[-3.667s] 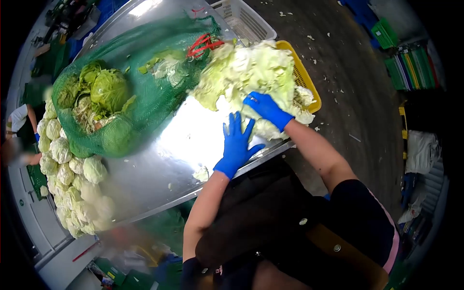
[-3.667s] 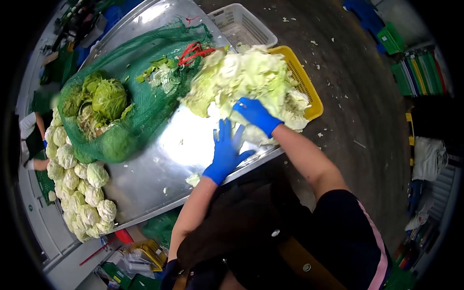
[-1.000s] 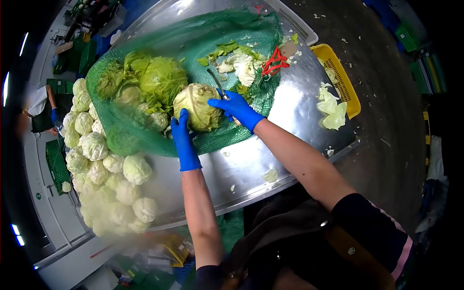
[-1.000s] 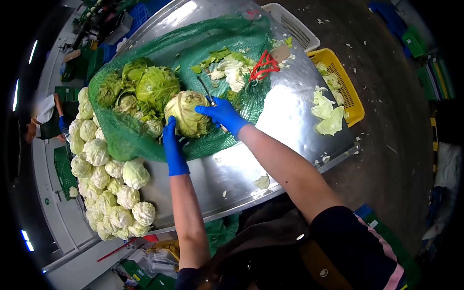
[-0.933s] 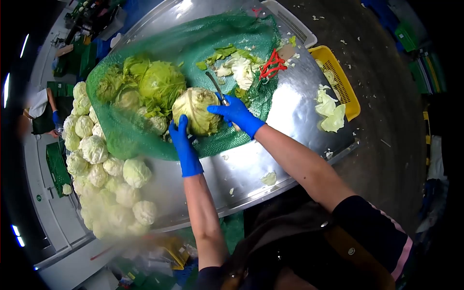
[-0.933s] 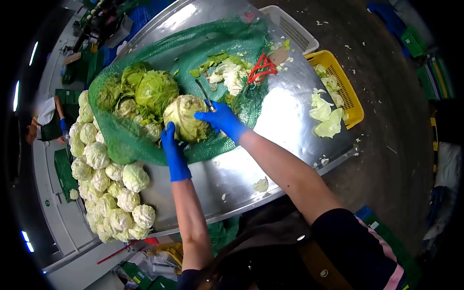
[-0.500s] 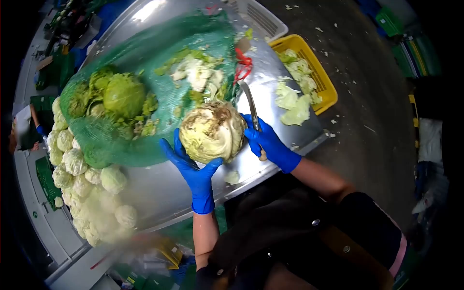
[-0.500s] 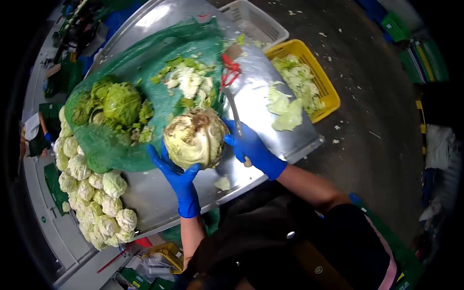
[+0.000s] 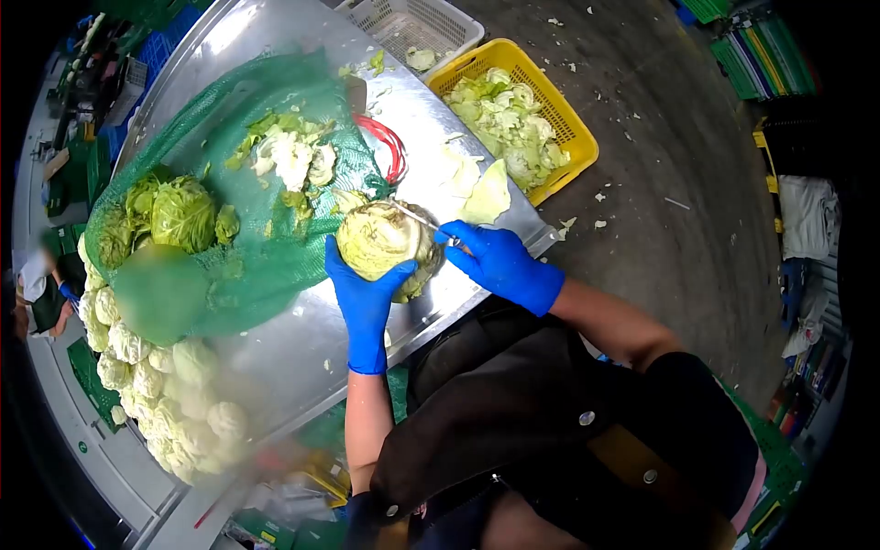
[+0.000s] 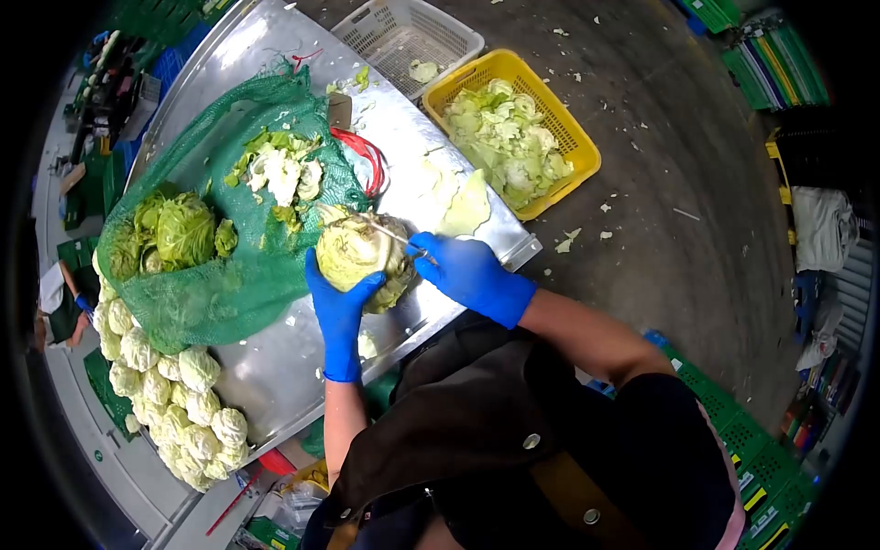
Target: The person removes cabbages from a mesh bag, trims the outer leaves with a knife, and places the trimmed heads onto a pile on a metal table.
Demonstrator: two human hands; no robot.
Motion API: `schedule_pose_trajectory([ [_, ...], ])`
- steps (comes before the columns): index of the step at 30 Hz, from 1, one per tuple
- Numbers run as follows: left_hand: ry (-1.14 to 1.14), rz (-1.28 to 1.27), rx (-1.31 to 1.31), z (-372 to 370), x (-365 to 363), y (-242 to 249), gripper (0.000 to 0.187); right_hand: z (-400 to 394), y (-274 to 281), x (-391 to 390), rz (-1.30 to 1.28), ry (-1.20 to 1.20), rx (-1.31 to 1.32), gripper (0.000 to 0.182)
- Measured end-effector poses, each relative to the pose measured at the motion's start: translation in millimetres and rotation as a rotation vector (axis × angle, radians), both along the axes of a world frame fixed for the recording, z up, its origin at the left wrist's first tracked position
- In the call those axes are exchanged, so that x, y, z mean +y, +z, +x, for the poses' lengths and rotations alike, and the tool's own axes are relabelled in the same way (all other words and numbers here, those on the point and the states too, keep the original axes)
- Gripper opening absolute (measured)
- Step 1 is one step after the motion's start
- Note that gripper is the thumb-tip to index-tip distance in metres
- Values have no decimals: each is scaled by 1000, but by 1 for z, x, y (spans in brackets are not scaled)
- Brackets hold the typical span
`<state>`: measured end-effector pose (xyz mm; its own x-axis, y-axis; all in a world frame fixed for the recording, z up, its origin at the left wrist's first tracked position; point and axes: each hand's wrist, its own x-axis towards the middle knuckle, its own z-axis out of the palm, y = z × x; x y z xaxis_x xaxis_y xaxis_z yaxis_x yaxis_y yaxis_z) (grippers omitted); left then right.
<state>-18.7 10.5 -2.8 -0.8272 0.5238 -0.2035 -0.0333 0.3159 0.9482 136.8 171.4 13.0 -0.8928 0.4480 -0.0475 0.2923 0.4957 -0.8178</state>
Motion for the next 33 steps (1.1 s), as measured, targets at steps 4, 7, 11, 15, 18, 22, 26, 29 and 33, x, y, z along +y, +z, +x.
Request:
schedule_pose_trajectory([
  [4, -9, -94, 50, -6, 10, 1, 122, 0, -8, 2, 28, 54, -85, 20],
  [7, -24, -121, 56, -9, 13, 3, 122, -3, -1, 10, 20, 78, -111, 20],
  [11, -44, -168, 64, -13, 14, 3, 123, -13, -21, 17, -19, 144, -142, 23],
  [15, -56, -163, 99, -4, 24, 16, 122, -21, -60, 24, 0, 210, -155, 27],
  [18, -58, -215, 129, -1, 31, 23, 122, -25, -57, 30, -7, 250, -264, 29],
  [22, -106, -309, 276, -1, 37, 21, 122, -30, -52, 38, -1, 267, -343, 32],
  [26, -63, -290, 243, 3, 39, 23, 122, -53, -93, 44, 36, 411, -369, 37],
  [29, -75, -54, 57, 0, 10, 13, 124, -53, -82, 34, -45, 254, -371, 45],
  [33, -68, 46, -24, 9, -28, 9, 125, -33, -35, 18, -528, 197, -324, 61],
])
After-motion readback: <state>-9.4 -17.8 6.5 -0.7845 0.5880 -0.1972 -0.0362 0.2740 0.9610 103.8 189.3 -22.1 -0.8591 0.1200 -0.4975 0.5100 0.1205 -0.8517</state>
